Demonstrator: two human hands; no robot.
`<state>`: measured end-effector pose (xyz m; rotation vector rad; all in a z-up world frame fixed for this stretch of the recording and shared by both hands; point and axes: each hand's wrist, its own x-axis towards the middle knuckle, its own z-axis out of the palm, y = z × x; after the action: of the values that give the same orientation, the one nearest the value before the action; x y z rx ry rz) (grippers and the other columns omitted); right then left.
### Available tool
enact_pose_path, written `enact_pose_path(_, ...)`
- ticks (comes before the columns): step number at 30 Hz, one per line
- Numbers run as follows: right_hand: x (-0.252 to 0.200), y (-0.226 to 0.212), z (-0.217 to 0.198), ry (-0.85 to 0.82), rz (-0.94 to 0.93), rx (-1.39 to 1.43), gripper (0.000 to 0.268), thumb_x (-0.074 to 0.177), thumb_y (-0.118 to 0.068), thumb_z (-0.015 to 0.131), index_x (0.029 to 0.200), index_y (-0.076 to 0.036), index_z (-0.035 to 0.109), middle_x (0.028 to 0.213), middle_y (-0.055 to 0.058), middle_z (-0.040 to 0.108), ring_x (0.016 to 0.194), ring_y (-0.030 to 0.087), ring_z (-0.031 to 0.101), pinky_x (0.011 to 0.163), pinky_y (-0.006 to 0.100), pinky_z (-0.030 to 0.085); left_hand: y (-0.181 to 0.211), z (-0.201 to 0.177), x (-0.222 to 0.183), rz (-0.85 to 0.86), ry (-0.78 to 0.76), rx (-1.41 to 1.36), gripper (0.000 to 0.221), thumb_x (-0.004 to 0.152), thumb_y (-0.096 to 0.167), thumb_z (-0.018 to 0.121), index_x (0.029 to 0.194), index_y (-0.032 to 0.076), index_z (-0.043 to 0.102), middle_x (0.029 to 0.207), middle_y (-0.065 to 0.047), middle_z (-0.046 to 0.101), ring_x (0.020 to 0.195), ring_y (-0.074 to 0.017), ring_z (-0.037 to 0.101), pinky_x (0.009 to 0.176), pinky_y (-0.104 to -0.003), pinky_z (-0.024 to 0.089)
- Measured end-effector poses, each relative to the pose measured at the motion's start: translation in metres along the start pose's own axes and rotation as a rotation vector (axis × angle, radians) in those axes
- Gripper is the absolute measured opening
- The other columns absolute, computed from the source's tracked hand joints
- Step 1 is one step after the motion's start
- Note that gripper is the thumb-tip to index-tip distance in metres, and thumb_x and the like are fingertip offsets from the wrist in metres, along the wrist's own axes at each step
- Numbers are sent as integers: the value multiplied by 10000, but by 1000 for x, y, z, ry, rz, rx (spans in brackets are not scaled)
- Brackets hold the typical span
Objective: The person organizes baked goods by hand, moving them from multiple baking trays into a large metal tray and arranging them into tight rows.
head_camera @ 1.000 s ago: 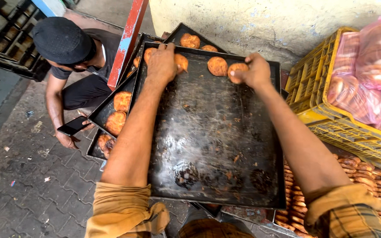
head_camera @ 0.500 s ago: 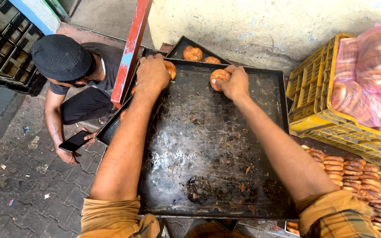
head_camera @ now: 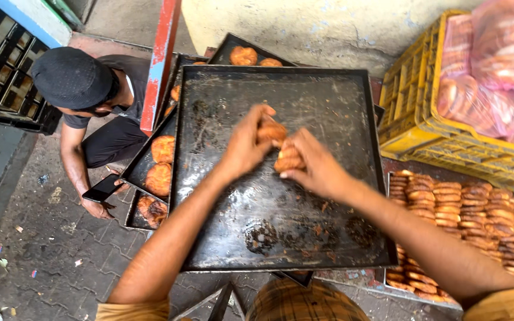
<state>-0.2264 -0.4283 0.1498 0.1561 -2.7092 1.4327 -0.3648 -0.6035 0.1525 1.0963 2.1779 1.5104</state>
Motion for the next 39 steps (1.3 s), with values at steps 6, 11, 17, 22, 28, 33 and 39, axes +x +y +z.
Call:
enact_pose_path(6, -47, 16, 9, 280, -115, -121, 538, 843, -35, 799, 1251, -63, 448, 1493, 260, 259, 1430, 368, 360, 1144, 461, 432, 5, 66, -27, -59, -149, -224, 418, 1007, 102, 600, 1396, 40, 461, 1371, -143, 548, 1313, -246, 545, 1099, -380, 458)
enact_pose_path(11, -53, 36, 13, 283, -136, 118, 1074, 850, -61, 792, 1616, -60, 39, 1670, 257, 99, 1552, 437, 242, 1262, 513, 291, -1, 110, -20, -354, -24, -809, 329, 1109, 326, 353, 1223, 54, 499, 1133, -145, 647, 962, -191, 645, 797, -339, 545)
enact_pose_path(17, -50, 35, 9, 213, -61, -14, 1093, 871, -32, 761, 1627, -82, -26, 1675, 286, -72, 1558, 493, 101, 1242, 523, 289, -8, 122, -7, -169, 17, -484, 421, 1149, 387, 360, 1128, 27, 576, 1015, -133, 651, 865, -156, 649, 732, -305, 591)
enact_pose_path(22, -62, 14, -17, 87, -18, -129, 1046, 875, -68, 790, 1626, -74, 62, 1611, 271, 128, 1509, 471, 248, 1214, 525, 350, 34, 123, -13, -290, 70, -592, 482, 1083, 428, 295, 1139, 37, 570, 999, -83, 689, 873, -144, 705, 735, -289, 616)
enact_pose_path(28, -149, 7, -75, 324, -153, 8, 942, 824, -136, 855, 1570, -55, 286, 1477, 206, 434, 1403, 364, 480, 1166, 476, 426, 121, 170, -36, 41, 83, -225, 489, 1166, 404, 277, 1164, 1, 554, 1117, -137, 550, 1006, -220, 600, 933, -357, 520)
enact_pose_path(33, -256, 39, -133, 371, -59, 49, 862, 818, -233, 851, 1537, -90, 397, 1472, 148, 534, 1374, 306, 557, 1175, 433, 456, 181, 275, -52, 152, -19, -194, 446, 1162, 370, 307, 1235, -7, 534, 1255, -143, 515, 1169, -252, 539, 1059, -409, 454)
enact_pose_path(39, -440, 130, -222, 486, 272, -107, 881, 749, -236, 894, 1501, -108, 453, 1439, 128, 562, 1380, 298, 515, 1159, 484, 412, 193, 453, -55, 33, -228, -263, 365, 1097, 306, 478, 1281, -2, 545, 1239, -161, 552, 1193, -278, 540, 1055, -415, 429)
